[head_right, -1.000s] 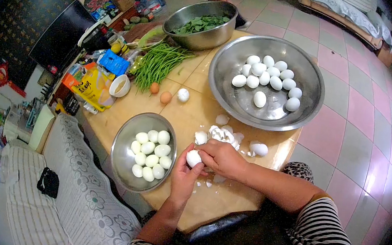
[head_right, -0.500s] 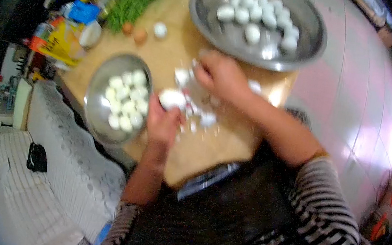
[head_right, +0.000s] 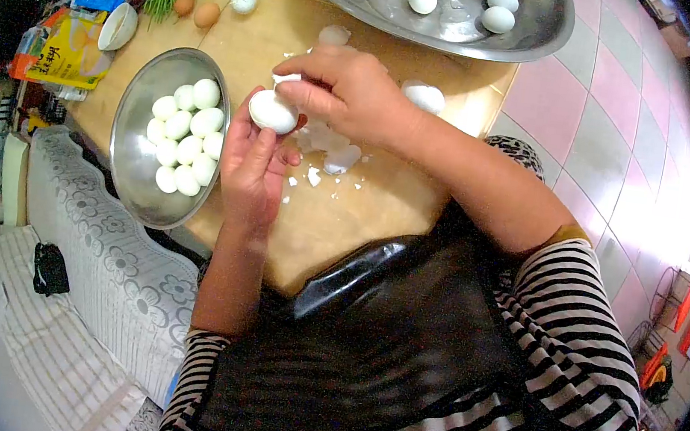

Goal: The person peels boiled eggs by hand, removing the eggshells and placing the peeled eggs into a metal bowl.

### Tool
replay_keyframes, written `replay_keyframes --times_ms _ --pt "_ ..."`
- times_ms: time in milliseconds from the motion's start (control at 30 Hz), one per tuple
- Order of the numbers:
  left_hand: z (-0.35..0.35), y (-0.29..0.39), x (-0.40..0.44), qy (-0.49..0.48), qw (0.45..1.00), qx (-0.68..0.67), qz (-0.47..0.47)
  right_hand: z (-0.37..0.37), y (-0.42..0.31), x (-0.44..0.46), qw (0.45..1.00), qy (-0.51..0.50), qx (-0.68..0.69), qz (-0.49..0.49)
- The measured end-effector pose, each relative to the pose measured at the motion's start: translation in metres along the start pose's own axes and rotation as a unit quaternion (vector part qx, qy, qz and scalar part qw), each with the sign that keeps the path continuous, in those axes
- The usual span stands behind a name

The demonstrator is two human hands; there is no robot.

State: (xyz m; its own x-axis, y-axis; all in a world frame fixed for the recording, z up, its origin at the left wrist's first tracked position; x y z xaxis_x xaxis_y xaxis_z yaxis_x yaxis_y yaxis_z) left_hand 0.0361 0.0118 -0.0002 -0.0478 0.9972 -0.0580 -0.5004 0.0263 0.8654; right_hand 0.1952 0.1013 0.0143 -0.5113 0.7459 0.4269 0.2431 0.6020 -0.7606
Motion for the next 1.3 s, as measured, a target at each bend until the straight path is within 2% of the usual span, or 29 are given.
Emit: replay_keyframes --times_ms 100,133,300,367,400,467,500,567,700,767,1000,1300 --pt "0.002 0.0 -0.002 0.005 0.997 0.073 0.014 0.004 -0.01 -0.005 0.997 -0.049 -0.063 0.022" --pt "0.003 -0.001 -0.002 0.008 0.997 0.072 0.007 0.004 -0.017 -0.007 0.993 -0.078 -0.069 0.05" --pt "-0.003 -0.008 -0.003 -0.023 0.997 0.06 0.036 0.007 -0.02 -0.006 0.994 -0.095 -0.027 0.041" --pt "-0.002 -0.014 -0.004 -0.002 0.998 0.058 0.038 0.007 -0.024 -0.007 0.991 -0.119 -0.036 0.055" --pt "-0.003 -0.021 -0.004 -0.011 0.997 0.059 0.052 0.008 -0.024 -0.008 0.989 -0.131 -0.029 0.056" --pt "-0.006 -0.028 -0.002 0.059 0.978 0.142 0.138 0.008 -0.032 -0.008 0.989 -0.134 -0.043 0.044" --pt "-0.007 -0.027 -0.002 0.054 0.977 0.143 0.148 0.011 -0.028 -0.01 0.992 -0.113 -0.044 0.018" --pt "-0.005 -0.023 -0.004 0.056 0.986 0.099 0.119 0.011 -0.029 -0.01 0.994 -0.101 -0.032 0.011" --pt "-0.009 -0.025 -0.007 0.044 0.983 0.119 0.136 0.016 -0.026 -0.014 0.996 -0.085 -0.014 0.003" --pt "-0.006 -0.024 -0.008 0.048 0.989 0.083 0.113 0.017 -0.024 -0.013 0.997 -0.082 -0.016 0.002" --pt "-0.008 -0.027 -0.008 0.045 0.987 0.095 0.123 0.016 -0.023 -0.012 0.997 -0.073 0.0 0.016" --pt "-0.006 -0.026 -0.007 0.053 0.991 0.094 0.076 0.01 -0.016 -0.011 0.996 -0.064 0.026 0.049"
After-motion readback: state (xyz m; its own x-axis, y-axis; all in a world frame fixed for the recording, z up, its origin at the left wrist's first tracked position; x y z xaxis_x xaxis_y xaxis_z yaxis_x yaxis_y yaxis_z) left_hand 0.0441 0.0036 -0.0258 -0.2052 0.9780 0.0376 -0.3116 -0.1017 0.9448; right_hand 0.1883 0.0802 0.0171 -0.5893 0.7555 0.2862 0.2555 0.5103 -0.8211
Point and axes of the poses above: each hand's wrist, its own x-axis towards the middle knuckle, its own z-axis out of the palm, y = z × x, the point moved 1 cm from there along x, towards the middle knuckle, and after that the axes turned 2 degrees about -x, right-handed, at the moved point
